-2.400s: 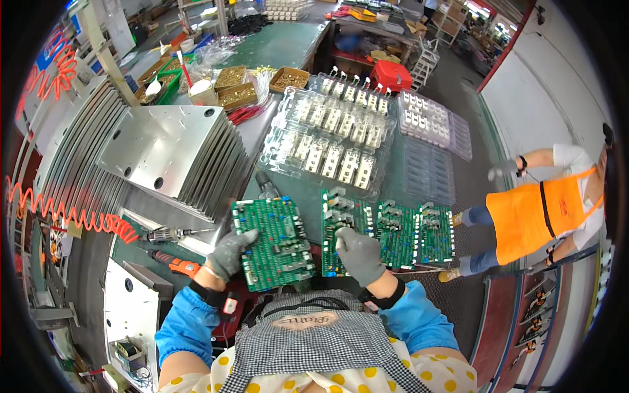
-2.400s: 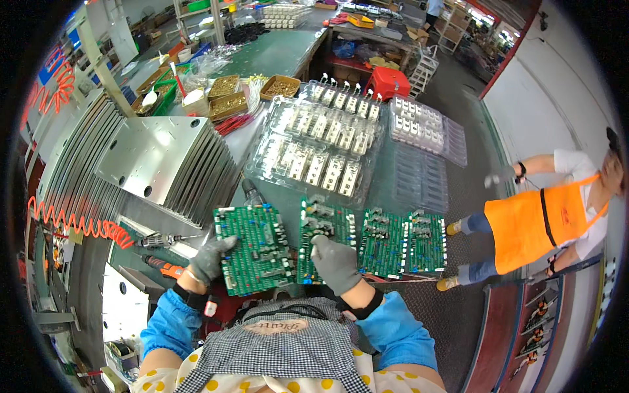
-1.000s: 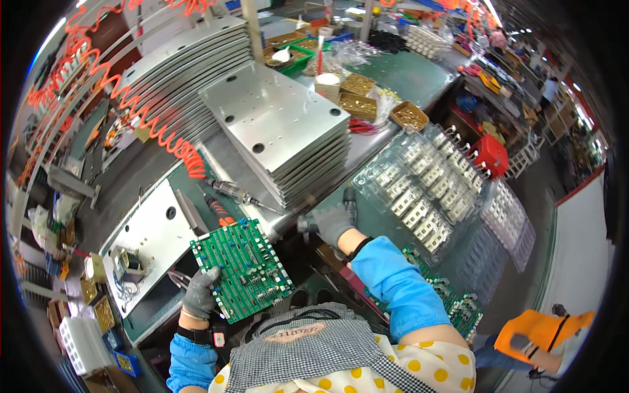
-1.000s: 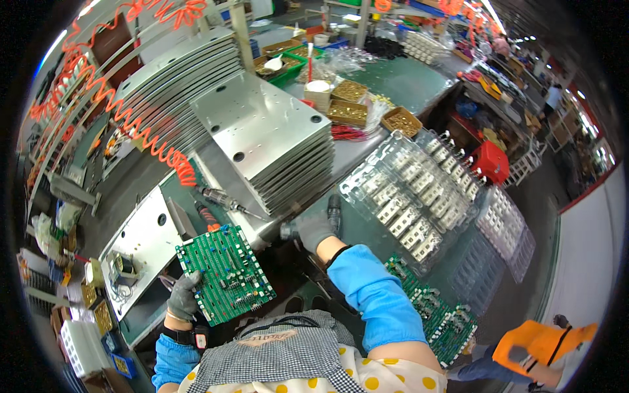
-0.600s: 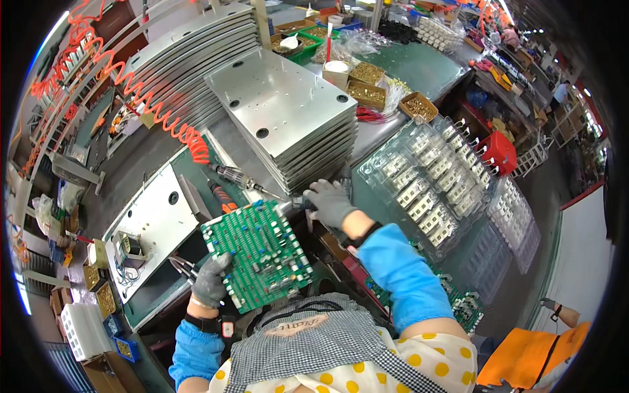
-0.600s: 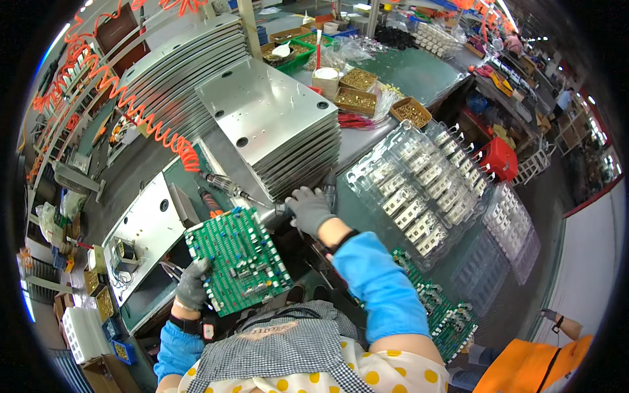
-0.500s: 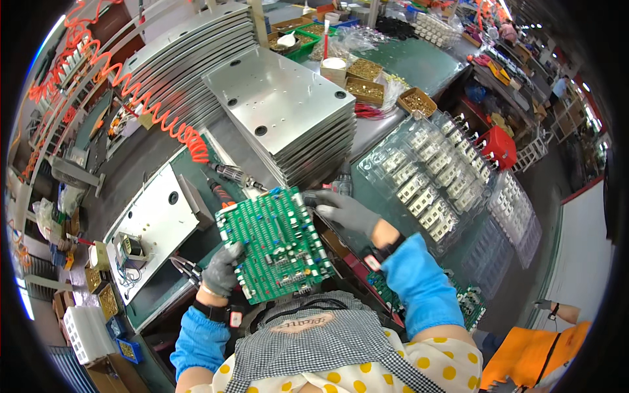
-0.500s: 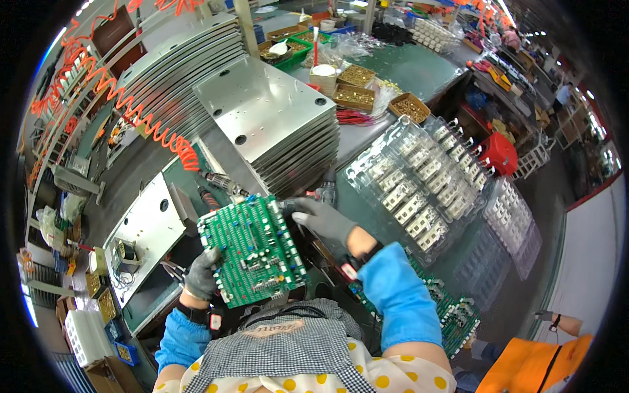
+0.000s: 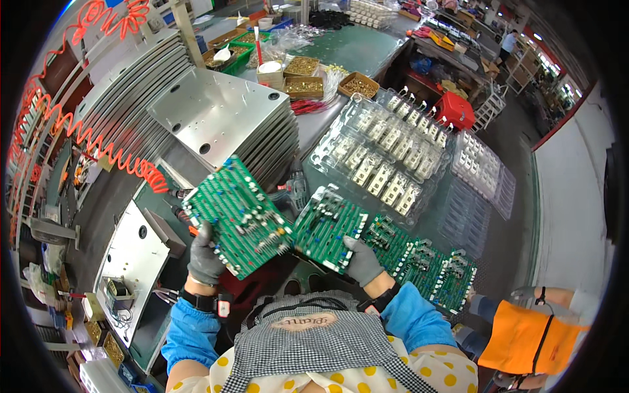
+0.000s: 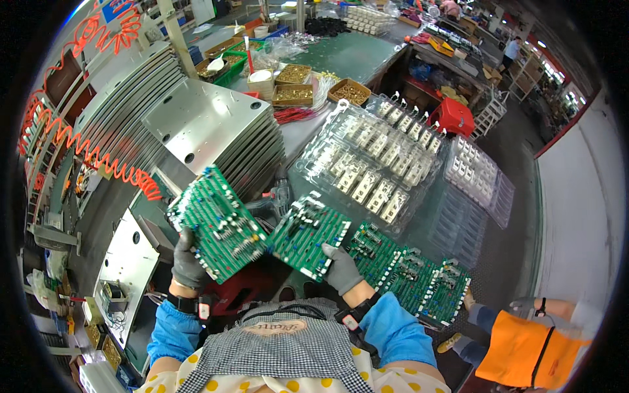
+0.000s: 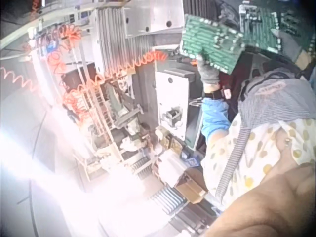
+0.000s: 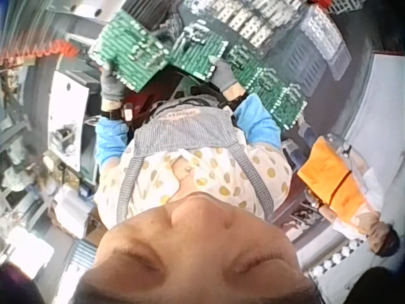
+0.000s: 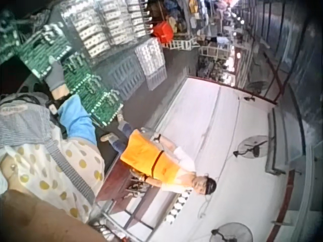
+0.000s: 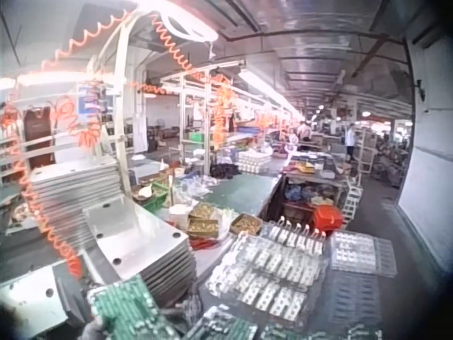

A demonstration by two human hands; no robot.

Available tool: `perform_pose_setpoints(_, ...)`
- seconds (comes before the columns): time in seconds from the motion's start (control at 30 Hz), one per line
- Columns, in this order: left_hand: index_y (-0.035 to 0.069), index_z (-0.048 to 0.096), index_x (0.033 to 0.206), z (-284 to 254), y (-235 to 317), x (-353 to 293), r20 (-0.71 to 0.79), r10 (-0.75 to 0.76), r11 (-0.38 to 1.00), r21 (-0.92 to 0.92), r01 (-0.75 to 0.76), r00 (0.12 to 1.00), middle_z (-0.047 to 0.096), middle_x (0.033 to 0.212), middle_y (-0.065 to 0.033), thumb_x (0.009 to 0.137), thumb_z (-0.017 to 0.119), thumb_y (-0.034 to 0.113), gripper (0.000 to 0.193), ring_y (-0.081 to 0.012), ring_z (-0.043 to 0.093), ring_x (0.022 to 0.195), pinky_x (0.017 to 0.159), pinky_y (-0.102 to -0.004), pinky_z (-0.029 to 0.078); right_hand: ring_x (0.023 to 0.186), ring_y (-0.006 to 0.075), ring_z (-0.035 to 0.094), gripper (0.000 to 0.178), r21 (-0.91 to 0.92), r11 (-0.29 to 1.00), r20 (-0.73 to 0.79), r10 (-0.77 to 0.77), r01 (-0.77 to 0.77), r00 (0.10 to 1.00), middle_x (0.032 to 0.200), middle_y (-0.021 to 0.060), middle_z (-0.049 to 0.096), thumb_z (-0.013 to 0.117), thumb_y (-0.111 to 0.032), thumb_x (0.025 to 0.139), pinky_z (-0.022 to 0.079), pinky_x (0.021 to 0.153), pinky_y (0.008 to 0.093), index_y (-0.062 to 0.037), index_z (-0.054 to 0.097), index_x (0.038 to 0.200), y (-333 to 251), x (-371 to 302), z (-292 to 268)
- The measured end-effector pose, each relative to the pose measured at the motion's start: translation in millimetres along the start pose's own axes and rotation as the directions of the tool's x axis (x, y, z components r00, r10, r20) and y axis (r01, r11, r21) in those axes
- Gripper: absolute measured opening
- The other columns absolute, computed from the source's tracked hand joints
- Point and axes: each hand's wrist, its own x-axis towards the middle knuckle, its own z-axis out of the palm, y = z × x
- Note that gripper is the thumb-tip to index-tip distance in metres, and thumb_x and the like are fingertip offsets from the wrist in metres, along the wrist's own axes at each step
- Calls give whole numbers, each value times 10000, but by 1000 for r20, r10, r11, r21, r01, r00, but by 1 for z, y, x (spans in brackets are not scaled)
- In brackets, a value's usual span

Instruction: The recorder is assembling an electronic unit by mounting a transformer and a circuit board onto a metal chassis and securing them with screws using a powered driver.

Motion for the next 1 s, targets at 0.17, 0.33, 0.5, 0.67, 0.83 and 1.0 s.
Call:
perform_pose_setpoints(0.17, 40, 473, 1343, 0, 10, -29, -157, 83, 997, 13, -82, 984, 539, 1330, -165, 935, 565, 349, 520, -363, 522, 1204, 1045, -558, 390, 1155, 339, 561, 341, 165, 983, -96, -60, 76, 994, 1253, 177, 562, 510, -81, 941, 469, 1001, 512, 15, 486, 1267, 17, 28, -20)
perform_pose_setpoints(0.33, 35, 509, 1303, 3, 7, -49, -216, 91, 993, 95, -72, 972, 603, 1238, -147, 923, 595, 290, 465, -328, 593, 1107, 991, -516, 454, 973, 334, 647, 289, 25, 990, -354, -121, 138, 928, 1119, 164, 626, 557, -96, 921, 544, 874, 483, 15, 546, 1188, 12, 41, -19)
perform_pose_setpoints(0.5, 30, 506, 1306, -7, -3, -55, -212, 78, 993, 101, -58, 974, 601, 1245, -144, 919, 599, 295, 478, -322, 597, 1104, 988, -512, 456, 931, 296, 658, 378, -311, 937, -418, -286, 160, 862, 1075, 159, 642, 671, -152, 853, 539, 815, 391, 32, 550, 1160, -6, 49, -30)
perform_pose_setpoints(0.67, 36, 522, 1286, 24, -13, -48, -223, 10, 1000, 11, -8, 975, 609, 1222, -142, 911, 603, 236, 433, -322, 605, 1081, 977, -515, 464, 849, 225, 611, 303, -607, 789, -516, -487, 101, 705, 973, 111, 659, 692, -134, 829, 497, 757, 368, 0, 603, 1086, 8, 73, -61)
perform_pose_setpoints(0.83, 35, 502, 1301, 22, -13, -46, -220, 29, 999, 34, -22, 975, 596, 1235, -137, 928, 574, 207, 416, -317, 603, 1079, 982, -519, 460, 910, 237, 609, 323, -537, 834, -362, -362, 125, 859, 1004, 79, 621, 647, -68, 808, 512, 756, 393, -33, 558, 1117, -22, 35, -18)
perform_pose_setpoints(1.0, 31, 494, 1307, 9, -15, -43, -213, 37, 997, 76, -22, 976, 595, 1232, -147, 929, 572, 206, 424, -317, 601, 1083, 986, -515, 459, 1025, 238, 568, 479, -572, 818, -500, -284, -66, 818, 1132, 109, 580, 672, -59, 776, 497, 834, 396, -19, 537, 1234, -24, 27, -5)
